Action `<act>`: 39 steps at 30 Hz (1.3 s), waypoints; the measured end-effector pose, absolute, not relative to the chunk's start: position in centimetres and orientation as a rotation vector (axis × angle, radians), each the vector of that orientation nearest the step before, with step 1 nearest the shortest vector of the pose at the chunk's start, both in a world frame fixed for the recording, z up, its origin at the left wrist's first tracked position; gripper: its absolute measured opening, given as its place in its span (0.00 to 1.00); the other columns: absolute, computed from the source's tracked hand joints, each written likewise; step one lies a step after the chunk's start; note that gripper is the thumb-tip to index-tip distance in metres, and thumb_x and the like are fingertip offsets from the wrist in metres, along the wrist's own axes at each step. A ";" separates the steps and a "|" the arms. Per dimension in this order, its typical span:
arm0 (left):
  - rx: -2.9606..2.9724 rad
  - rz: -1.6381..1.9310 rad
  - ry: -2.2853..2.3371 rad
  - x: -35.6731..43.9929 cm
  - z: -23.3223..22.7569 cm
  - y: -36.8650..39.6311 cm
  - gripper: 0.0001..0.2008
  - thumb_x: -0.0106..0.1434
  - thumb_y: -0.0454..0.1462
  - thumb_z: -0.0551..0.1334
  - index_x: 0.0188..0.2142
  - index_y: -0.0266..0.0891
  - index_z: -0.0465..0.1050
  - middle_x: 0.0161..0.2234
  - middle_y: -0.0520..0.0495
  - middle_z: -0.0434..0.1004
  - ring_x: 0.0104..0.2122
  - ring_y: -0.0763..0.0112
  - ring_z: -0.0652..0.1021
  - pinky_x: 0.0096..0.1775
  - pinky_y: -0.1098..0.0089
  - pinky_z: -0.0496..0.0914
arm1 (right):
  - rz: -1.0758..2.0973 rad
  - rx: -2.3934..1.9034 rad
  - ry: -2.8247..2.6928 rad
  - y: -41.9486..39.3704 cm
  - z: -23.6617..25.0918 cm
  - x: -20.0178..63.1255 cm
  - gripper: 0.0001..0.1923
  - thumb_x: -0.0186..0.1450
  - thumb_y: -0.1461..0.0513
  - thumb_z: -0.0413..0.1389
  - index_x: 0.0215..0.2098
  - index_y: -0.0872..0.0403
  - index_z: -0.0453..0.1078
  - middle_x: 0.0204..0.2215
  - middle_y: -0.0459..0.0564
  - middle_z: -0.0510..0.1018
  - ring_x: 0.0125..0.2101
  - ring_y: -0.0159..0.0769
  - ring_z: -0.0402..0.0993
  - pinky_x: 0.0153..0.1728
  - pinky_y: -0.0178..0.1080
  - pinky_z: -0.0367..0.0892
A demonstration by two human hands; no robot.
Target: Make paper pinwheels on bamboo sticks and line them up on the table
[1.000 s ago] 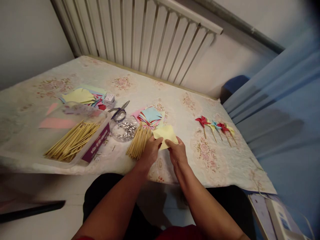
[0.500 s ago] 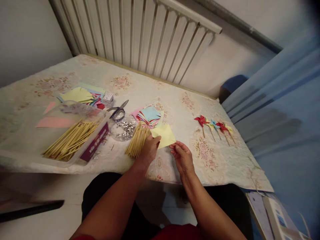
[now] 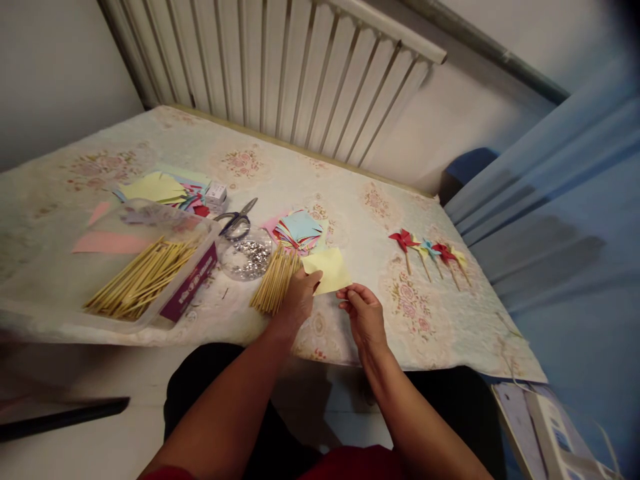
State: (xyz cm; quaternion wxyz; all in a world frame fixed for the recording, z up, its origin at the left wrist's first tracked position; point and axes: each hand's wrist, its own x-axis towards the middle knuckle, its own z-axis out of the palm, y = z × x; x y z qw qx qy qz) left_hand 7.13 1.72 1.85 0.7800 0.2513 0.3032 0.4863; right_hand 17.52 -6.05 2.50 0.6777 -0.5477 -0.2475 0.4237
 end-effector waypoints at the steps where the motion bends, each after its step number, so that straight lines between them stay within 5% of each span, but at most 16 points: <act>1: 0.546 1.056 0.658 7.1 1.8 1.7 0.15 0.48 0.40 0.66 0.35 0.34 0.75 0.28 0.46 0.80 0.34 0.62 0.79 0.37 0.66 0.72 | 0.940 -1.244 -0.561 -6.1 2.5 17.5 0.08 0.53 0.61 0.62 0.31 0.56 0.74 0.29 0.46 0.78 0.29 0.31 0.74 0.26 0.31 0.66; 13: 0.593 1.101 0.707 7.1 1.8 1.8 0.16 0.48 0.38 0.65 0.37 0.35 0.75 0.31 0.45 0.80 0.35 0.62 0.79 0.37 0.67 0.71 | 0.803 -1.394 -0.717 -6.8 2.2 17.1 0.13 0.58 0.58 0.59 0.40 0.56 0.74 0.36 0.51 0.81 0.32 0.36 0.77 0.26 0.35 0.69; 39: 0.689 1.123 0.782 7.6 0.4 2.2 0.18 0.48 0.36 0.64 0.41 0.33 0.75 0.32 0.44 0.80 0.34 0.62 0.79 0.36 0.67 0.72 | 0.662 -1.482 -0.913 -7.5 2.3 16.2 0.14 0.59 0.61 0.56 0.44 0.52 0.75 0.40 0.50 0.80 0.32 0.34 0.77 0.29 0.36 0.71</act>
